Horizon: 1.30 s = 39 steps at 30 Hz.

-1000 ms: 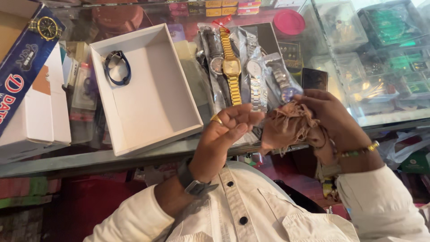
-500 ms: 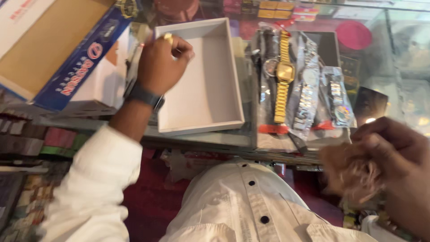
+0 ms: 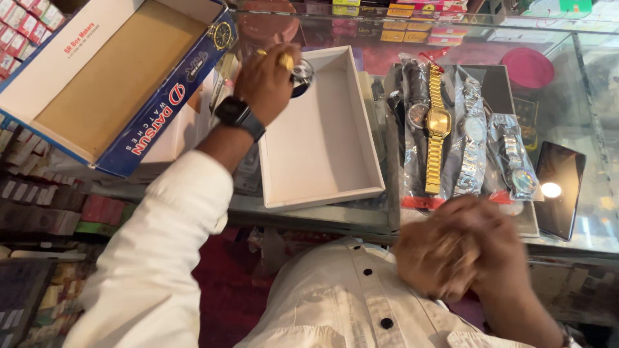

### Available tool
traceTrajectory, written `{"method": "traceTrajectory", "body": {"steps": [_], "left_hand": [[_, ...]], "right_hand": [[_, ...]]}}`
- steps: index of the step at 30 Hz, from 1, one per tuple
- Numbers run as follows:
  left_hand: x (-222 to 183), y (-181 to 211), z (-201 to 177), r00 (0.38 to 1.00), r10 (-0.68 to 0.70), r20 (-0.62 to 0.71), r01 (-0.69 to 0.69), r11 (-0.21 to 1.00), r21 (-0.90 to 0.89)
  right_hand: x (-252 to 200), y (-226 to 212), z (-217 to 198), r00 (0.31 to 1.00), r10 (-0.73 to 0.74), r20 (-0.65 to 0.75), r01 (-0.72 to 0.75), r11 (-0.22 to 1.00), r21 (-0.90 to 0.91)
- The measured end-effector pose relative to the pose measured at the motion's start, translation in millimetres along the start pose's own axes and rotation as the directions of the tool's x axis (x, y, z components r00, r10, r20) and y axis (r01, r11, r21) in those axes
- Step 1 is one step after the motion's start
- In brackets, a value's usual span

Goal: The person wipes various wristwatches and watch parts with a cloth, handling them one at a time and placing them into a white box or back onto the display counter.

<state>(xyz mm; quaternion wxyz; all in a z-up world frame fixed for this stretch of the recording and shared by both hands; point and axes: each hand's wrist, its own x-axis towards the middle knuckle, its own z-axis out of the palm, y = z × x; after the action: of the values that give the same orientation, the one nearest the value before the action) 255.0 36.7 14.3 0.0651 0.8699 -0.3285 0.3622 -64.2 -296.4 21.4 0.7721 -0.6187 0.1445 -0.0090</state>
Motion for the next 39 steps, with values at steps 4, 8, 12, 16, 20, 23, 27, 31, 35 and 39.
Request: {"method": "traceTrajectory", "body": {"steps": [4,8,12,16,20,23,27,31,35,39], "left_hand": [[-13.0,50.1,-65.9,0.995,0.019,-0.095,-0.074,0.779,-0.623],[-30.3,119.6,-117.3,0.867,-0.243,0.436,0.499,0.413,-0.762],[-49.8,154.8,-139.0,0.993,-0.109,0.049,0.096,0.478,-0.873],[-74.3,172.3,-129.5,0.920,-0.364,0.142,0.222,0.189,-0.956],[-93.9,172.0,-118.9,0.779,-0.537,0.323,0.204,-0.271,-0.941],[-105.1,170.5,-124.9,0.854,-0.512,0.091,0.001,-0.173,-0.985],[-113.4,164.0,-114.7,0.810,-0.534,0.242,0.095,-0.287,-0.953],[-117.6,166.3,-92.7,0.769,-0.538,0.346,0.017,-0.524,-0.852],[-120.5,158.8,-88.3,0.680,-0.600,0.420,-0.140,-0.669,-0.730],[-122.1,151.6,-86.9,0.667,-0.555,0.497,-0.244,-0.793,-0.558]], "right_hand": [[-1.5,-49.1,42.0,0.963,-0.247,-0.104,0.252,0.705,0.662],[23.4,-74.4,105.2,0.244,-0.895,0.373,0.815,-0.020,-0.579],[11.8,-32.7,147.6,0.670,-0.677,0.305,0.740,0.574,-0.351],[32.5,-15.9,161.0,0.712,-0.647,0.273,0.701,0.628,-0.340],[63.2,9.2,172.9,0.849,-0.471,0.239,0.506,0.855,-0.112],[77.1,19.3,171.2,0.976,-0.124,0.181,0.060,0.943,0.328],[38.3,2.3,161.9,0.888,-0.457,0.045,0.431,0.863,0.263],[29.8,-20.0,171.3,0.349,-0.710,0.611,0.930,0.183,-0.319],[29.2,6.6,178.9,0.369,-0.721,0.586,0.925,0.222,-0.309],[32.1,30.2,150.7,0.297,-0.652,0.698,0.947,0.105,-0.304]]}}
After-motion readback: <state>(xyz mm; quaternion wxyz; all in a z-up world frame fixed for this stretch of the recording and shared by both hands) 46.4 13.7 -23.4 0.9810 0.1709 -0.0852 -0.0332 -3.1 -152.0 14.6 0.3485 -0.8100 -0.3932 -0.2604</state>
